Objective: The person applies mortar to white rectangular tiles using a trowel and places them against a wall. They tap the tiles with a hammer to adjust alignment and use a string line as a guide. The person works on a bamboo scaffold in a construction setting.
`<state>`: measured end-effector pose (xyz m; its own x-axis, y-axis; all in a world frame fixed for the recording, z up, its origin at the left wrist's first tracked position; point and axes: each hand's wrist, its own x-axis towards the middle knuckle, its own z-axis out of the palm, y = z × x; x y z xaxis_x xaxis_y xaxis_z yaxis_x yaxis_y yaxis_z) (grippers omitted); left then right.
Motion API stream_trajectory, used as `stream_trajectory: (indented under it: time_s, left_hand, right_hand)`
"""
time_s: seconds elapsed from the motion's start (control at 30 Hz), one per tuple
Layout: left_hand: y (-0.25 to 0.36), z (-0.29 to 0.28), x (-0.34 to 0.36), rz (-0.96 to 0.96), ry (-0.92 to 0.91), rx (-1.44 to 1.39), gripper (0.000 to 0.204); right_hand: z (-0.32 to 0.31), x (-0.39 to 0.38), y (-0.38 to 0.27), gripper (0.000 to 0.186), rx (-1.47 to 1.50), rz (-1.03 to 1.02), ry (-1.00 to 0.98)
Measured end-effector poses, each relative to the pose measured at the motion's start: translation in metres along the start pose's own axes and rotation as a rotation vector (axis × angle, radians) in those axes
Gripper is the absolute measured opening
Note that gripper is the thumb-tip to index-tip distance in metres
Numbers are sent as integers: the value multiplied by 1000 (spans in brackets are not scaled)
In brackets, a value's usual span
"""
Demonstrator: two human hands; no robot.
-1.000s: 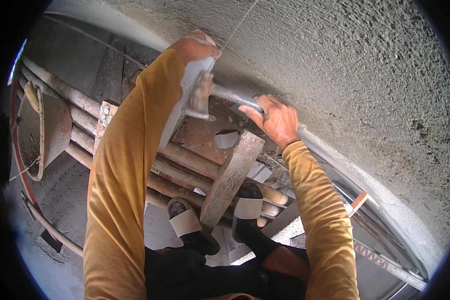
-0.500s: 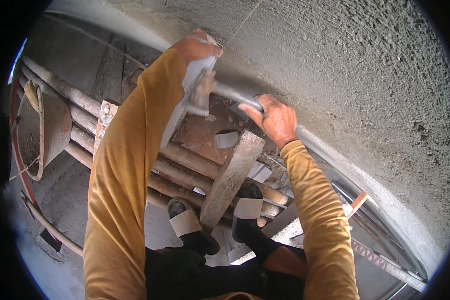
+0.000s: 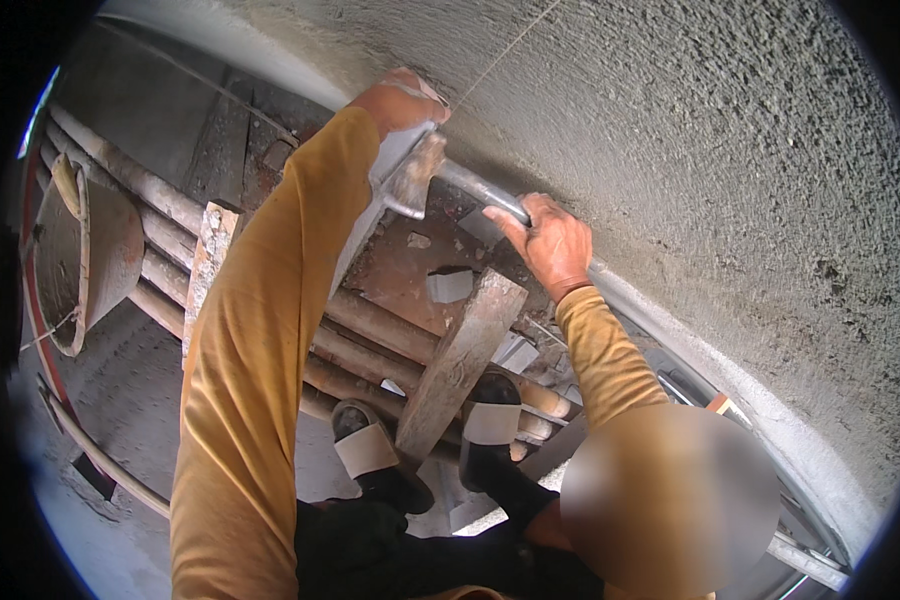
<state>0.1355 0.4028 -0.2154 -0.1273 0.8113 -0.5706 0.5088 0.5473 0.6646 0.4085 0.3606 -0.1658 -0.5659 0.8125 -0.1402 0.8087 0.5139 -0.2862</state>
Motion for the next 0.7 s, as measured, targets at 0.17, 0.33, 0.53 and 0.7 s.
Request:
stream_trajectory:
  time_s: [0.17, 0.33, 0.53, 0.7]
  left_hand:
    - [0, 5, 2, -31, -1, -51, 59]
    - [3, 2, -4, -18, -87, -17, 58]
    - [2, 2, -5, -34, 2, -44, 60]
    - [3, 4, -7, -10, 47, 3, 58]
  right_hand:
    - [-2, -2, 0, 55, 16, 2, -55]
    - [-2, 0, -2, 53, -1, -88, -65]
    - [-3, -1, 0, 53, 9, -24, -26]
    - [0, -1, 1, 54, -40, 76, 8]
